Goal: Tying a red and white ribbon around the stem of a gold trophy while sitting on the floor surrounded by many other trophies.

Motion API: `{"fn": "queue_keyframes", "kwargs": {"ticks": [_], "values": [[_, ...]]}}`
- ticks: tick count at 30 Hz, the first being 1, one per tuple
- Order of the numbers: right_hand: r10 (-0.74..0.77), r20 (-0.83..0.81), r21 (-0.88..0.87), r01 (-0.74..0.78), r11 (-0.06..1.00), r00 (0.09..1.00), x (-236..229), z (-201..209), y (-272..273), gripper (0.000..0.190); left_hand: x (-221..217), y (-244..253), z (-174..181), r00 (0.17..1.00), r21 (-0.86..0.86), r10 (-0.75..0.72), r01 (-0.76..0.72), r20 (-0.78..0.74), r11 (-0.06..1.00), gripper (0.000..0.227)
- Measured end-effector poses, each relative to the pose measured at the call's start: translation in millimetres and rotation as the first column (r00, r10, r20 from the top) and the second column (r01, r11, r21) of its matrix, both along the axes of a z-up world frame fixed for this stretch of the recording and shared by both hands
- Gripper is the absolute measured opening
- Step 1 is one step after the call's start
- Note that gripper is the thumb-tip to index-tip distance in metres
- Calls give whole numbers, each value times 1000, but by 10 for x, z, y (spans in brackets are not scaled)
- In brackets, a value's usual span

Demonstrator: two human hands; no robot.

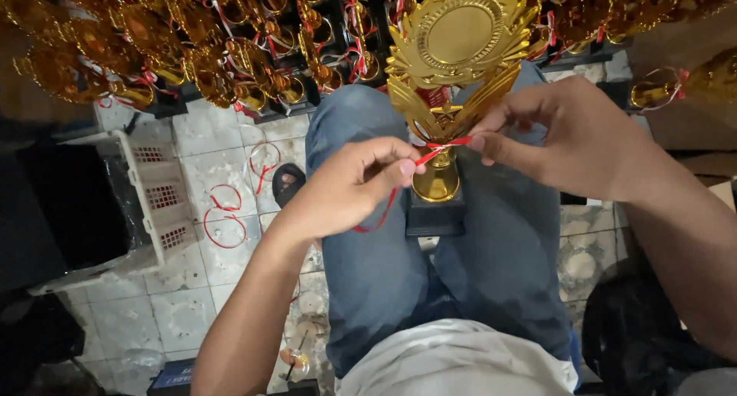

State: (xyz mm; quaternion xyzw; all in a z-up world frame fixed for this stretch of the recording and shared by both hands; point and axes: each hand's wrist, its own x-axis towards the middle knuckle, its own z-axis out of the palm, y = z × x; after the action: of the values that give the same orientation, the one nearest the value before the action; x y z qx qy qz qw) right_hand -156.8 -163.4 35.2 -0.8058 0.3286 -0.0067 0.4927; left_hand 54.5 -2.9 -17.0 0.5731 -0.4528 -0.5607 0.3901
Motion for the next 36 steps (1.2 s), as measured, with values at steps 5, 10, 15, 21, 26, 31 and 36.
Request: {"fn": "queue_keyframes", "kwargs": {"ticks": [5,10,15,21,26,31,36], "values": [[19,53,-42,-17,999,998,-49,-88,-12,11,-42,-13,136,753,-408,199,101,627,907,13],[-4,54,-32,5,999,999,-65,-90,8,11,-52,-6,111,536,-477,286,258,794,840,15],[118,115,-278,-82,957,986,-58,-141,38,6,-42,28,128,568,-533,302,298,766,792,10],[94,27,-233,-85,969,995,-131,-153,-7,7,-18,55,143,748,-506,223,172,626,845,8],[18,-71,-126,-27,992,997,-158,-130,-4,15,-46,119,151,801,-437,200,85,564,895,21],[26,-64,-108,-33,994,998,-186,-188,-22,16,-152,93,199,712,-478,223,179,666,860,39],[30,-45,-57,-33,998,999,-195,-135,-1,23,-194,28,238,463,-310,143,308,875,899,58]]}}
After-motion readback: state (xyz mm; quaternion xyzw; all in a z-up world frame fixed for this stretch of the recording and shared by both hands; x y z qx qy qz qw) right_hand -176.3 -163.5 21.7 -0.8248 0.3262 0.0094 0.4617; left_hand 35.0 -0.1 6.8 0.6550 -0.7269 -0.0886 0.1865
